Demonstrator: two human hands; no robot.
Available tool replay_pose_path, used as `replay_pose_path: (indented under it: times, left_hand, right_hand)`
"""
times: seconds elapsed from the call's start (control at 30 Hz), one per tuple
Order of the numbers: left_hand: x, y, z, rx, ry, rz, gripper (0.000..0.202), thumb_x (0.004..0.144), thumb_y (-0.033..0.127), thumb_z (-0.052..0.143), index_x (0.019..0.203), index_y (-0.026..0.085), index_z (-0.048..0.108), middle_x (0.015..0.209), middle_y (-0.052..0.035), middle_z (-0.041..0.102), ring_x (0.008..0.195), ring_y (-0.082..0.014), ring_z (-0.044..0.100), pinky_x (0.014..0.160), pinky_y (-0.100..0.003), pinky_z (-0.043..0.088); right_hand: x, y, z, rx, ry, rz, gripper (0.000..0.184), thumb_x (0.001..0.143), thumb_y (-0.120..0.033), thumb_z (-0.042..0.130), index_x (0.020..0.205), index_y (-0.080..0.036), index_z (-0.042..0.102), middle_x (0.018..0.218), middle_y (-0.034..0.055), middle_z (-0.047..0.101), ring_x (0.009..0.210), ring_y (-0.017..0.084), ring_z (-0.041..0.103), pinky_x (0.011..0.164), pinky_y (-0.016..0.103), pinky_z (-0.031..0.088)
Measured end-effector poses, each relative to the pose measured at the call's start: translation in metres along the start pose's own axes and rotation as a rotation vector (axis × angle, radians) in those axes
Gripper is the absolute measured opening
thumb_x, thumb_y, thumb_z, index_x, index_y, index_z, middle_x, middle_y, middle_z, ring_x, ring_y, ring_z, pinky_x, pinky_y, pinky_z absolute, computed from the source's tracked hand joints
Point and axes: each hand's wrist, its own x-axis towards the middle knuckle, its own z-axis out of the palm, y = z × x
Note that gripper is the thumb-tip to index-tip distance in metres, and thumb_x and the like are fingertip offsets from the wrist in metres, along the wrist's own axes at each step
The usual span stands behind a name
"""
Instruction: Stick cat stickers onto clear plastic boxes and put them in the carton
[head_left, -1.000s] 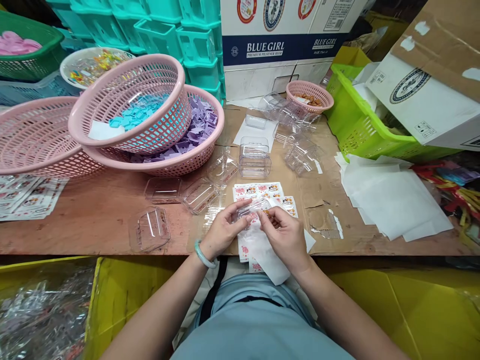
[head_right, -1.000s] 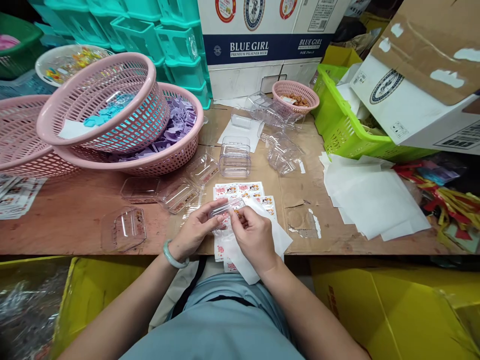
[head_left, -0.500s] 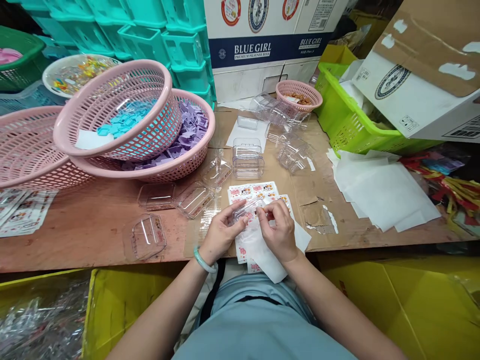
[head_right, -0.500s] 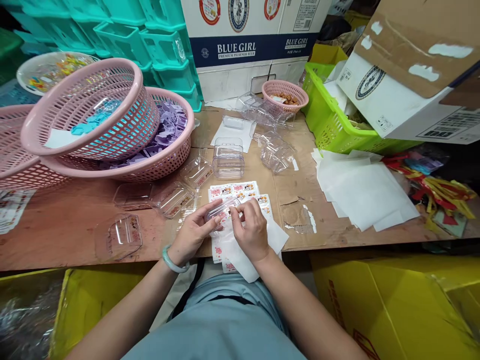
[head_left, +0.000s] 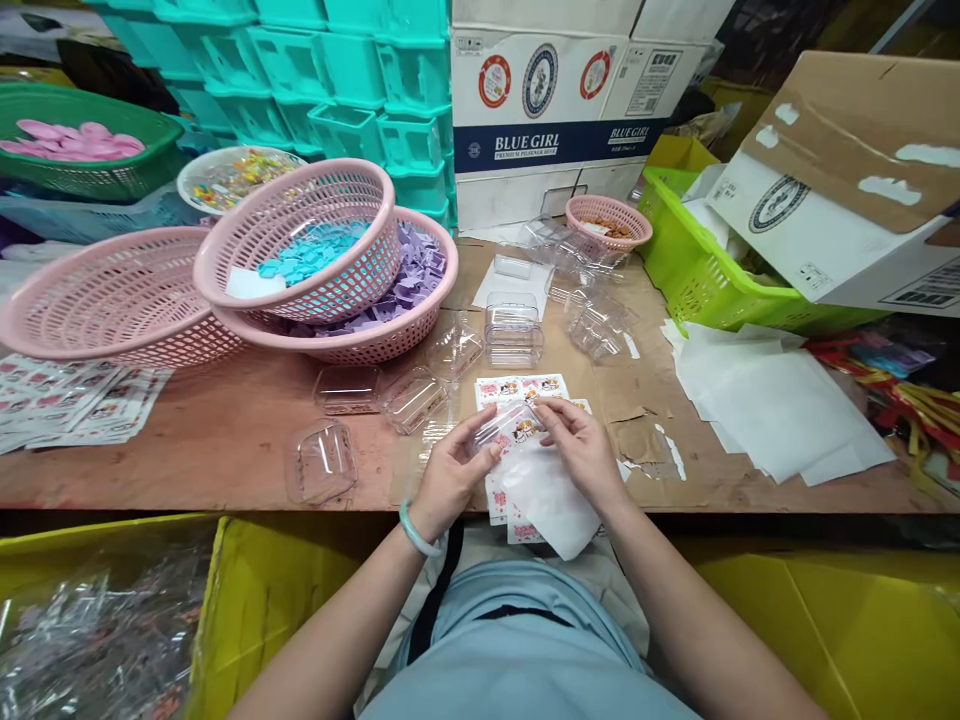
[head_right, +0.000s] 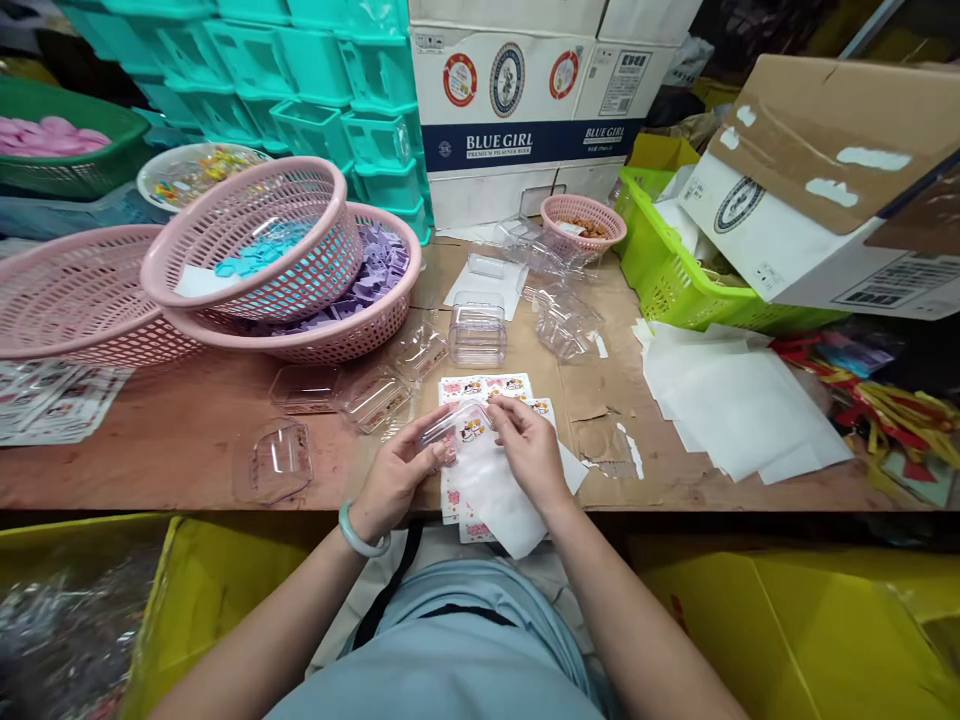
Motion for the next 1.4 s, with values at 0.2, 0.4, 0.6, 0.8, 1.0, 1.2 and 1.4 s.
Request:
replay_pose_path:
  times: [0.2,0.4,0.6,0.8,1.0,1.2,1.4]
  left_hand:
    - [-0.015,0.026,-0.023,0.32,0.018,0.26,0.044,0.082,0.03,0.066,0.125,0.025,0.06,0.137,-0.0089,0.054,0.131,-0.0256,0.046,0.112,-0.041,0.036]
    - [0.016,0.043,-0.077,0.932,0.334,0.608,0.049,0.084,0.025,0.06,0.132,0.025,0.05,0.142,-0.0108,0.043,0.132,-0.0253,0.043,0.111,-0.046,0.034]
    - [0.033,0.041,-0.096,1.365,0.45,0.567,0.049,0.086,0.025,0.056,0.134,0.024,0.047,0.141,-0.0133,0.044,0.131,-0.0312,0.037,0.11,-0.056,0.027]
    - [0.005,0.033,-0.05,1.21,0.423,0.726,0.05,0.081,0.021,0.065,0.128,0.024,0.049,0.13,-0.012,0.051,0.123,-0.0281,0.046,0.106,-0.047,0.036]
    - [0.03,0.021,0.002,0.926,0.162,0.491,0.025,0.087,0.028,0.057,0.11,0.02,0.059,0.107,-0.0094,0.061,0.102,-0.0223,0.057,0.089,-0.037,0.047]
    - [0.085,0.02,0.025,0.419,0.118,0.171,0.027,0.087,0.04,0.055,0.097,0.016,0.061,0.091,-0.0064,0.065,0.081,-0.017,0.061,0.074,-0.03,0.05]
    - [0.089,0.004,0.02,0.914,0.254,0.489,0.03,0.082,0.028,0.062,0.11,0.019,0.061,0.12,-0.013,0.059,0.115,-0.0279,0.051,0.097,-0.046,0.042]
  right_hand:
    - [0.008,-0.015,0.03,0.059,-0.241,-0.145,0.045,0.082,-0.046,0.065,0.122,-0.024,0.061,0.128,0.0061,0.062,0.118,0.024,0.058,0.099,0.039,0.048]
    - [0.057,-0.027,0.092,-0.154,-0.211,-0.509,0.033,0.095,-0.032,0.044,0.123,-0.024,0.061,0.129,0.0065,0.062,0.124,0.02,0.055,0.109,0.04,0.041]
    - [0.065,-0.008,0.062,-0.447,-0.117,-0.775,0.027,0.092,-0.02,0.049,0.116,-0.022,0.062,0.117,0.0088,0.067,0.113,0.02,0.06,0.1,0.039,0.047]
    - [0.05,0.014,-0.036,-0.674,0.162,-0.509,0.013,0.087,-0.03,0.059,0.093,-0.019,0.064,0.089,0.0053,0.064,0.082,0.02,0.063,0.078,0.036,0.051]
    - [0.053,0.022,-0.039,-0.709,0.145,-0.52,0.025,0.085,-0.029,0.062,0.108,-0.021,0.058,0.1,0.007,0.06,0.091,0.022,0.059,0.08,0.036,0.05]
    - [0.125,-0.001,-0.01,-0.8,0.313,-0.718,0.025,0.083,-0.019,0.056,0.107,-0.016,0.055,0.101,0.0117,0.057,0.094,0.025,0.056,0.081,0.037,0.048]
    - [0.13,-0.004,-0.015,-0.702,0.303,-0.672,0.009,0.081,-0.012,0.047,0.08,-0.02,0.053,0.075,0.0003,0.054,0.065,0.014,0.051,0.063,0.025,0.043]
